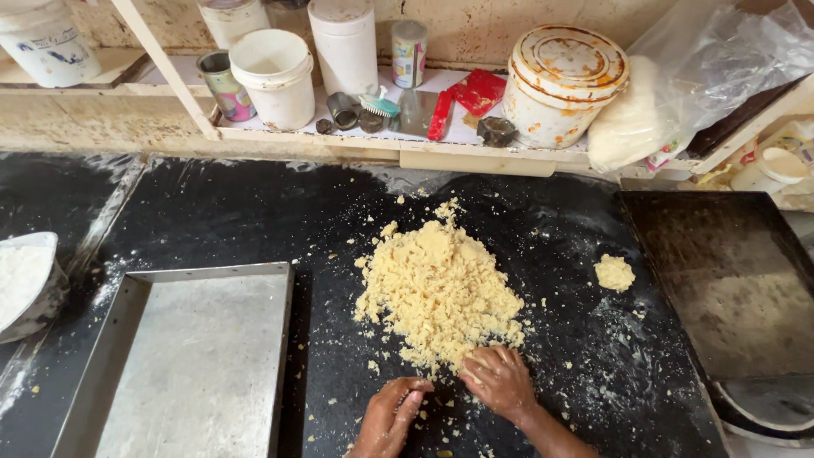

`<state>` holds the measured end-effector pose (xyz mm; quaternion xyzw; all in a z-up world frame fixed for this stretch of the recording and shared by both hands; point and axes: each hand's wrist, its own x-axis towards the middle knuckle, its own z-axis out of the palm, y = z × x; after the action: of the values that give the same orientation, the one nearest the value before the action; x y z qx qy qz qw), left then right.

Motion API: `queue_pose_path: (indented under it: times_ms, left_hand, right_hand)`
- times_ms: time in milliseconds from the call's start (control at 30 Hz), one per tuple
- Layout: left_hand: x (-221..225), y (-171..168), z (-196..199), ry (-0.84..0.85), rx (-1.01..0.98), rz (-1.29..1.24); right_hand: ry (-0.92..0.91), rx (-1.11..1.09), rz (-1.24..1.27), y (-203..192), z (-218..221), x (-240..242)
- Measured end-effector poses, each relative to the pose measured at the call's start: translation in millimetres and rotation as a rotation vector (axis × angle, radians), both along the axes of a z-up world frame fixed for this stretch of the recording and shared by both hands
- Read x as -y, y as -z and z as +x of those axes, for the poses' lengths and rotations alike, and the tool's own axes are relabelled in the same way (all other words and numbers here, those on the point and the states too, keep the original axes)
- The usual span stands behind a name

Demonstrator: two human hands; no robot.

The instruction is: The person takes portions of crumbly dough by hand, rolls them into balls, and places them onto a metal baking tray on the counter.

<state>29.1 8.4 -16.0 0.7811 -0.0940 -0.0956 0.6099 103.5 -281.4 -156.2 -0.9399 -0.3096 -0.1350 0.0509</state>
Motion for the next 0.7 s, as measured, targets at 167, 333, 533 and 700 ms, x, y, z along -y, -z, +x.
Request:
queue_pose_path:
  times_ms: [167,333,533,700]
  left_hand:
    - [25,21,-6,0.022,0.070,-0.098]
    - [76,54,16,-0.243,-0.243,-0.465]
    - [98,41,44,-0.321,-0.417,-1.091]
    - [70,11,36,-0.379,-0.793,-1.019]
  right_hand:
    - [0.046,0.012,0.106,10,20,5]
    - [0.433,-0.266,1.007,-37,-1,-36]
    - [0.350,-0.621,1.109,-94,-39,-92]
    - [0.184,0.031,0.579,-102,-38,-81]
